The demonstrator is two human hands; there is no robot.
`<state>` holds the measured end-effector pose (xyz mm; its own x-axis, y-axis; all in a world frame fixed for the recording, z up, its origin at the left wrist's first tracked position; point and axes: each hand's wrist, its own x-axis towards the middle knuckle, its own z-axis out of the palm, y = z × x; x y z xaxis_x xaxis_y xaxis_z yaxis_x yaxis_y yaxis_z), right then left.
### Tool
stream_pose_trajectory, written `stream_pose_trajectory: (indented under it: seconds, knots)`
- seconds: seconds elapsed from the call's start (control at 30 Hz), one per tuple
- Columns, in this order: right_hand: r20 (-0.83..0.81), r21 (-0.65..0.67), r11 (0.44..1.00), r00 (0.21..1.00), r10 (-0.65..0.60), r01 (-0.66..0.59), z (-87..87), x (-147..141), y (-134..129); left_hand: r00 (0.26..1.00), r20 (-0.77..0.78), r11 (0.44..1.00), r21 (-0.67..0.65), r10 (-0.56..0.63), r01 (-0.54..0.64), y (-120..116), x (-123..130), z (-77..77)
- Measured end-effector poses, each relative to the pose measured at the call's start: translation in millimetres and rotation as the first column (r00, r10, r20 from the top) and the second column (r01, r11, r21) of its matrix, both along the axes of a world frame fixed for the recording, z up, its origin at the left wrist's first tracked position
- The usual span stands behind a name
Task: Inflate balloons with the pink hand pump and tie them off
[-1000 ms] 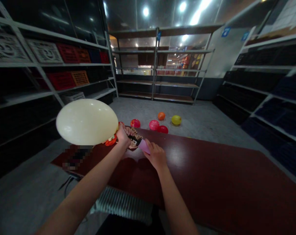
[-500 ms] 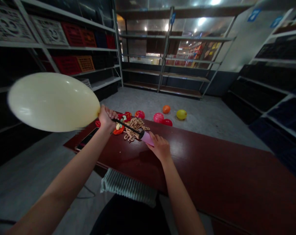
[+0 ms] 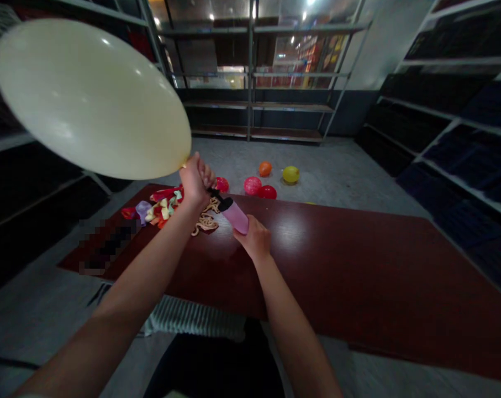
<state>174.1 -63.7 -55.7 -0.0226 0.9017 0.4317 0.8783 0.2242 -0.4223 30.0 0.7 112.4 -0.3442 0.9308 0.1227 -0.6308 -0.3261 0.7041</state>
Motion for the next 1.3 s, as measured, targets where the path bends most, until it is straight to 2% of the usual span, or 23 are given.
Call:
stream_pose_trajectory:
  seconds: [0.13,0.27,0.43,0.6,0.8,1.03,1.17,1.3]
  knots:
    - [-0.048,-0.006,0.997,0.996,-0.077,0.077,-1.5,2,2,0.997,-0.061,0.999,-0.007,-0.049,0.049,-1,33,-19.5]
    - [-0.073,0.045,0.996,0.995,-0.072,0.076,-0.5,5,4,0.999,-0.023,0.999,0.001,-0.038,0.038,-6,32,-20.1]
    - [0.024,0.137,0.991,1.000,-0.002,-0.001,0.0,4,5,0.998,0.061,0.999,-0.036,0.007,-0.005,-20,3,-16.4]
    - [0.174,0.155,0.986,0.984,0.035,-0.063,-1.6,1,1,0.981,0.143,0.990,-0.060,0.131,-0.124,-34,-39,-24.6]
    - [0.310,0.158,0.979,0.948,0.077,-0.131,-6.9,0,1,0.963,0.169,0.976,-0.095,0.208,-0.194,-45,-95,-30.4]
    - [0.365,0.183,0.966,0.925,0.105,-0.182,-11.6,-3,3,0.938,0.196,0.956,-0.114,0.287,-0.269,-55,-154,-19.9]
    - [0.347,0.186,0.962,0.930,0.124,-0.198,-11.2,-3,1,0.942,0.212,0.964,-0.103,0.262,-0.245,-52,-154,-6.3]
    - [0.282,0.156,0.979,0.956,0.081,-0.129,-9.0,0,-2,0.952,0.208,0.974,-0.052,0.225,-0.219,-36,-129,7.4]
